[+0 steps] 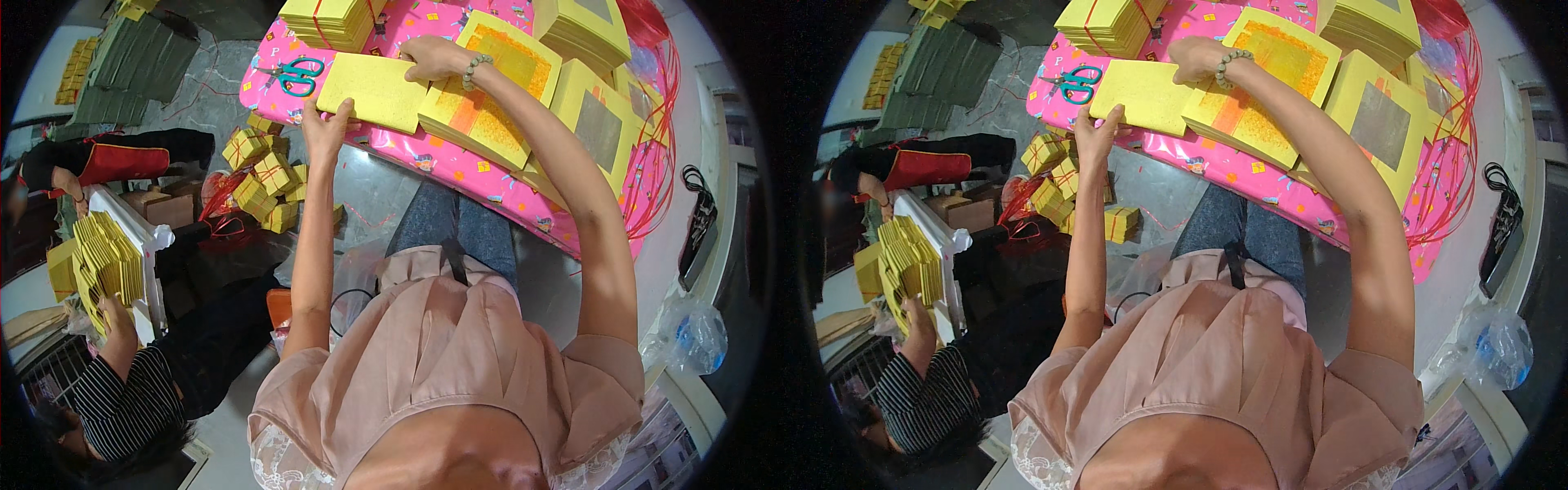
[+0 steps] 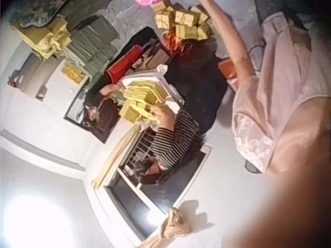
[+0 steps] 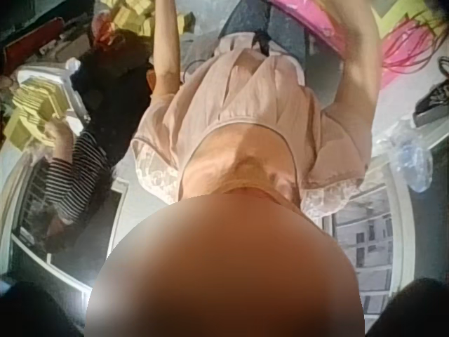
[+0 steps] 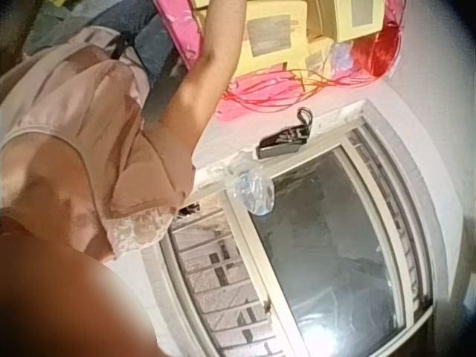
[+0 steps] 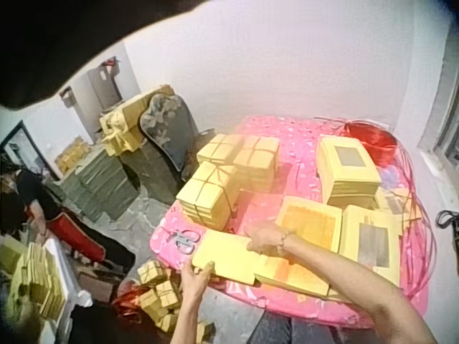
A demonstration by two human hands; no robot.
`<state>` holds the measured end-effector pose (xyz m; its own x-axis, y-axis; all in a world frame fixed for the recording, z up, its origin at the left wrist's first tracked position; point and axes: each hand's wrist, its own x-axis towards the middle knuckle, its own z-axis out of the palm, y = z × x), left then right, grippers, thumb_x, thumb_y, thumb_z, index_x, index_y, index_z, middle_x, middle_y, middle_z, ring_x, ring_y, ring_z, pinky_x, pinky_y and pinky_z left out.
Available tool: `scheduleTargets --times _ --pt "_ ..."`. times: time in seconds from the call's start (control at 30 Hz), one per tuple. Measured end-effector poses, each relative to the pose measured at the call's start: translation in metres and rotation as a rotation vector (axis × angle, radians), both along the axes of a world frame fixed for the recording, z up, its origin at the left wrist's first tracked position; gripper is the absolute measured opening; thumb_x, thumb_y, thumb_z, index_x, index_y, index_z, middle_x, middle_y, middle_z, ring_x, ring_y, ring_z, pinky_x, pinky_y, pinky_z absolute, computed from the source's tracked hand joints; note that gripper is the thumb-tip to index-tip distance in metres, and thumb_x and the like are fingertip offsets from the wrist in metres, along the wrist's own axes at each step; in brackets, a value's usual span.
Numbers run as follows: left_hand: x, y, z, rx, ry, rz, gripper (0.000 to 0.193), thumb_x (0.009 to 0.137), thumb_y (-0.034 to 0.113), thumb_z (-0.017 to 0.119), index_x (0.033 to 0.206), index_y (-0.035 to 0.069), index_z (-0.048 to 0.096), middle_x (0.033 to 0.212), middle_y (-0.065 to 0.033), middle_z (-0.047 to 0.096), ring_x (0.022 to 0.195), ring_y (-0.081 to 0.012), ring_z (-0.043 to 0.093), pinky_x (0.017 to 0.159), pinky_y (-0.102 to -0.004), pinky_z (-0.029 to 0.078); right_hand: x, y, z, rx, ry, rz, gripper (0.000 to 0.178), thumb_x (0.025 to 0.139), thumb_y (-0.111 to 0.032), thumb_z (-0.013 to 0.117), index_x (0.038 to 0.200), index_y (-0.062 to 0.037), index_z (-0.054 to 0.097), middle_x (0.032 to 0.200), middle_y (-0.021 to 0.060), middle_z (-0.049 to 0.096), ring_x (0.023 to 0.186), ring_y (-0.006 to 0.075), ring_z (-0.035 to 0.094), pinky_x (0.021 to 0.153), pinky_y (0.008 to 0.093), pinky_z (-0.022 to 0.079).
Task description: Counting and stacking sheets of yellow joss paper with gold foil centers.
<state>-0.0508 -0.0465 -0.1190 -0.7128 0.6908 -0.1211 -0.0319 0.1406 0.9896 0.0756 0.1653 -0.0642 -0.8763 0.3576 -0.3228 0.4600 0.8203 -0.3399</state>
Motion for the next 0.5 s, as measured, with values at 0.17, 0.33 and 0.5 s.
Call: scheduleTargets --times 0.17,0.33,0.5 --pt "0.006 -0.001 0.001 -0.142 0.187 0.007 0.051 0.084 0.013 0.074 0.121 -0.008 0.045 0.107 -0.0272 0.061 0.086 -0.0301 0.069 0.059 -0.0416 0.059 -0.003 -0.008 -0.001 0.058 -0.006 -0.066 0.030 0.072 -0.021 0.073 0.089 0.0031 0.069 0.089 0.0185 0.071 0.085 0.0335 0.070 0.068 0.0443 0.055" --pt "0.023 -0.002 0.006 -0.353 1.032 0.080 0.053 0.085 0.024 0.069 0.129 0.001 0.051 0.131 -0.0314 0.047 0.125 -0.0412 0.046 0.096 -0.0564 0.040 -0.005 -0.012 -0.001 0.113 -0.031 -0.091 0.023 0.068 -0.013 0.073 0.085 0.0020 0.069 0.085 0.0176 0.071 0.083 0.0324 0.070 0.067 0.0437 0.056" --pt "0.024 0.000 -0.010 -0.181 1.202 -0.151 0.058 0.087 0.037 0.066 0.139 0.015 0.052 0.150 -0.0222 0.036 0.137 -0.0451 0.031 0.111 -0.0604 0.023 -0.010 -0.010 -0.007 0.123 -0.125 -0.108 0.033 0.072 -0.028 0.076 0.093 -0.0043 0.068 0.089 0.0140 0.070 0.087 0.0318 0.068 0.073 0.0446 0.054"
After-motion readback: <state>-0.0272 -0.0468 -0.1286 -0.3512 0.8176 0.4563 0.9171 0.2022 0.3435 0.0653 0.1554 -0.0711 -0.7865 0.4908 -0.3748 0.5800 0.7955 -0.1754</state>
